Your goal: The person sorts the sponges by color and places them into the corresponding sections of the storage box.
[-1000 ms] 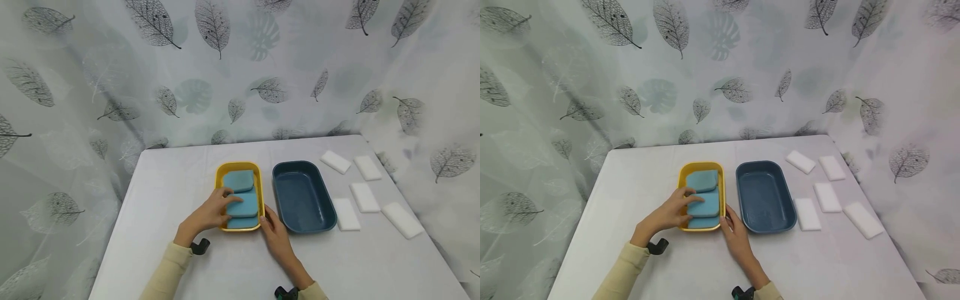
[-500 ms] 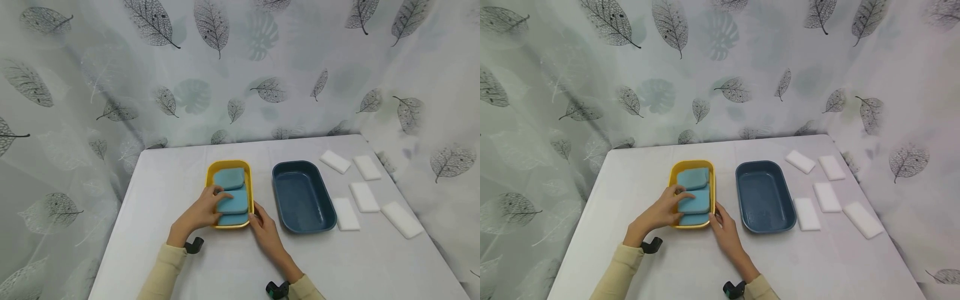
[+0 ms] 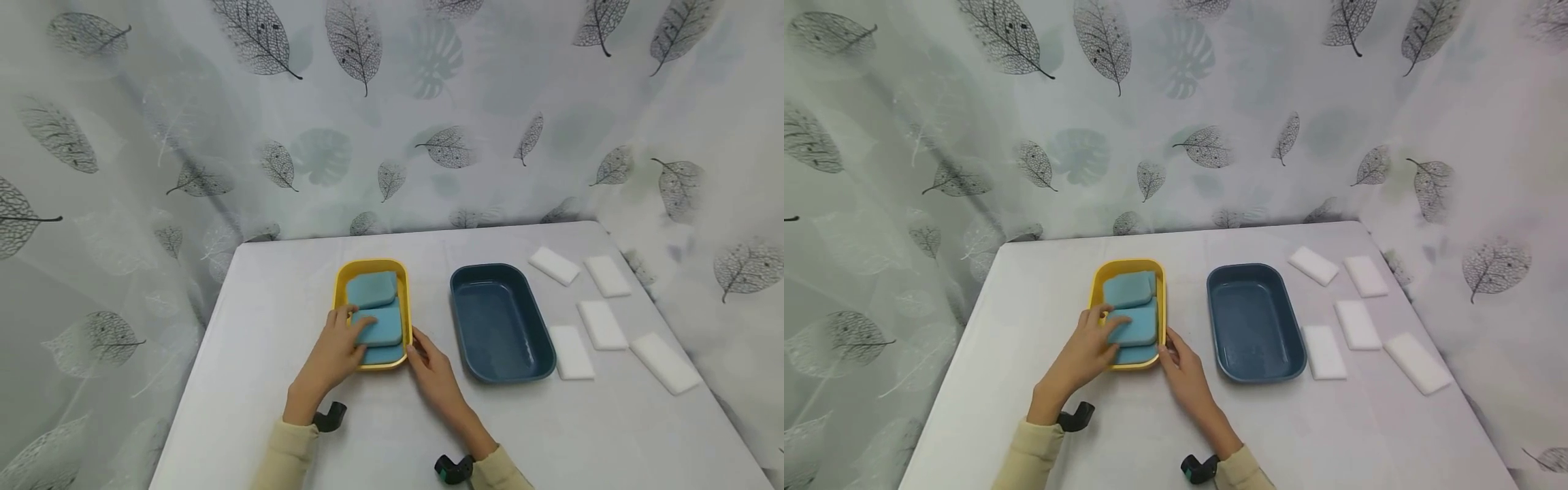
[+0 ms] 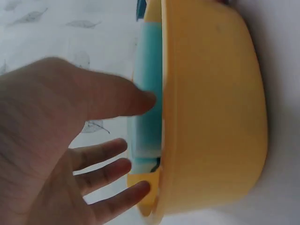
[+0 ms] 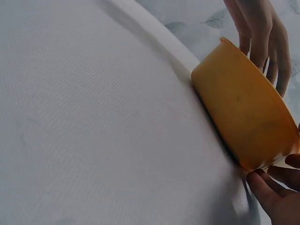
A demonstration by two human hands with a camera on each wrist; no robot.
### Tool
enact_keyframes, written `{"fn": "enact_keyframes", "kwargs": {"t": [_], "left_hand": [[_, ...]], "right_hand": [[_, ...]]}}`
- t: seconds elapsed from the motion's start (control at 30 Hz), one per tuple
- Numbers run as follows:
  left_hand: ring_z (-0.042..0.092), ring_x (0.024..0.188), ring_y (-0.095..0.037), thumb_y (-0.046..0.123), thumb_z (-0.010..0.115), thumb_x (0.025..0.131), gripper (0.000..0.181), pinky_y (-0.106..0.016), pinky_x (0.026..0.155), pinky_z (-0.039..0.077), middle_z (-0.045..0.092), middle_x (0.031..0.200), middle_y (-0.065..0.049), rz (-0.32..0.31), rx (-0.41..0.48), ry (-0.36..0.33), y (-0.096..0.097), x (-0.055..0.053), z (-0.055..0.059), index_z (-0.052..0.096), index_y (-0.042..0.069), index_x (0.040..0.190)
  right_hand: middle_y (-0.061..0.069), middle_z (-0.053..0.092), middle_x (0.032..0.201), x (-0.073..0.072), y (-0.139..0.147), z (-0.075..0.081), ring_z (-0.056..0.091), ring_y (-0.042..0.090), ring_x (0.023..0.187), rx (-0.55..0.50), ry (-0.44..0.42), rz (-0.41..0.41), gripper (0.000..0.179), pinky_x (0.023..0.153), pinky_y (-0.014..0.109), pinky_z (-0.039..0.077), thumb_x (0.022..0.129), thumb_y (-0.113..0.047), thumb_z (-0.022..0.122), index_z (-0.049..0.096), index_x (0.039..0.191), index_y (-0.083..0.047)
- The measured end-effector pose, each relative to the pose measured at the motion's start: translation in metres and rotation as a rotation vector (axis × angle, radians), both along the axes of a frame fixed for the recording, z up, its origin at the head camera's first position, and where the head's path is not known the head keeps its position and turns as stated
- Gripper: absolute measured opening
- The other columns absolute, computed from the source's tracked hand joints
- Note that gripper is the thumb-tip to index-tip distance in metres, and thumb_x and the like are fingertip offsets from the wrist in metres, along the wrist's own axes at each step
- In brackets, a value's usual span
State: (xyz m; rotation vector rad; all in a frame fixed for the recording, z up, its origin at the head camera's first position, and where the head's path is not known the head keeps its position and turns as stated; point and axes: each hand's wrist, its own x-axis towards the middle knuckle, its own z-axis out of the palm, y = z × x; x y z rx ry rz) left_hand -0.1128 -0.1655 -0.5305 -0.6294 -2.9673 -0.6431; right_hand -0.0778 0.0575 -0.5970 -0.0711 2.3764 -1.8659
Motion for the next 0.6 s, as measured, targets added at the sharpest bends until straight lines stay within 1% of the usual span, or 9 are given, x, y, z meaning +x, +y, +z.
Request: {"fn": "enact_keyframes", "kwargs": {"t": [0.1,0.17,0.3,0.37,0.43,0.5,0.53,0.6], "left_hand": [[0.049,0.133,-0.04,0.009,0.075,0.094,0.041,-0.054,0.106,0.051,0.053,0.145,-0.017,0.047,0.048,0.065,0.01,0.008,-0.003,0.067,0.017,0.133],[0.053,0.13,-0.037,0.006,0.074,0.094,0.039,-0.053,0.105,0.052,0.058,0.141,-0.014,0.064,0.109,0.1,0.015,0.012,-0.004,0.069,0.016,0.131],[0.058,0.124,-0.028,0.0,0.071,0.095,0.032,-0.045,0.105,0.054,0.064,0.131,-0.005,0.082,0.252,0.168,0.027,0.017,-0.009,0.072,0.015,0.123],[0.06,0.123,-0.023,-0.001,0.069,0.096,0.03,-0.04,0.105,0.054,0.066,0.127,-0.001,0.084,0.32,0.198,0.035,0.019,-0.01,0.072,0.015,0.12],[0.061,0.12,-0.019,-0.003,0.068,0.096,0.029,-0.036,0.103,0.055,0.067,0.124,0.001,0.07,0.394,0.229,0.045,0.021,-0.013,0.072,0.015,0.119],[0.062,0.116,-0.018,-0.005,0.065,0.097,0.03,-0.034,0.1,0.055,0.068,0.121,0.002,0.037,0.476,0.247,0.059,0.024,-0.016,0.072,0.014,0.119],[0.063,0.115,-0.017,-0.006,0.064,0.097,0.032,-0.032,0.098,0.056,0.068,0.12,0.002,0.016,0.521,0.243,0.066,0.025,-0.018,0.071,0.015,0.121],[0.064,0.112,-0.017,-0.007,0.062,0.098,0.036,-0.03,0.094,0.056,0.069,0.12,0.001,-0.029,0.611,0.208,0.081,0.029,-0.023,0.069,0.016,0.125]], "right_hand": [[0.007,0.058,0.152,0.004,0.005,0.007,0.059,0.026,0.137,0.028,0.009,0.01,0.05,0.111,0.043,0.052,0.111,-0.027,0.053,0.043,0.159,-0.02],[0.004,0.058,0.153,0.006,0.008,0.012,0.059,0.025,0.138,0.043,0.012,0.01,0.049,0.112,0.042,0.052,0.11,-0.023,0.054,0.045,0.158,-0.019],[0.003,0.061,0.149,0.012,0.018,0.021,0.062,0.023,0.134,0.047,0.046,-0.004,0.046,0.109,0.037,0.054,0.109,-0.017,0.056,0.049,0.155,-0.016],[0.005,0.065,0.145,0.015,0.024,0.025,0.065,0.022,0.13,0.036,0.081,-0.013,0.043,0.106,0.031,0.056,0.108,-0.016,0.057,0.053,0.152,-0.016],[0.008,0.067,0.141,0.018,0.032,0.027,0.068,0.023,0.125,0.019,0.134,-0.029,0.04,0.103,0.024,0.056,0.108,-0.016,0.057,0.057,0.148,-0.014],[0.013,0.069,0.137,0.021,0.042,0.029,0.07,0.024,0.12,-0.006,0.203,-0.051,0.036,0.1,0.02,0.056,0.108,-0.013,0.057,0.06,0.144,-0.01],[0.014,0.07,0.135,0.022,0.046,0.029,0.071,0.024,0.118,-0.023,0.234,-0.066,0.034,0.098,0.018,0.056,0.108,-0.011,0.056,0.062,0.142,-0.009],[0.015,0.071,0.132,0.026,0.056,0.031,0.071,0.023,0.116,-0.044,0.29,-0.097,0.031,0.097,0.017,0.057,0.108,-0.007,0.055,0.063,0.138,-0.006]]}}
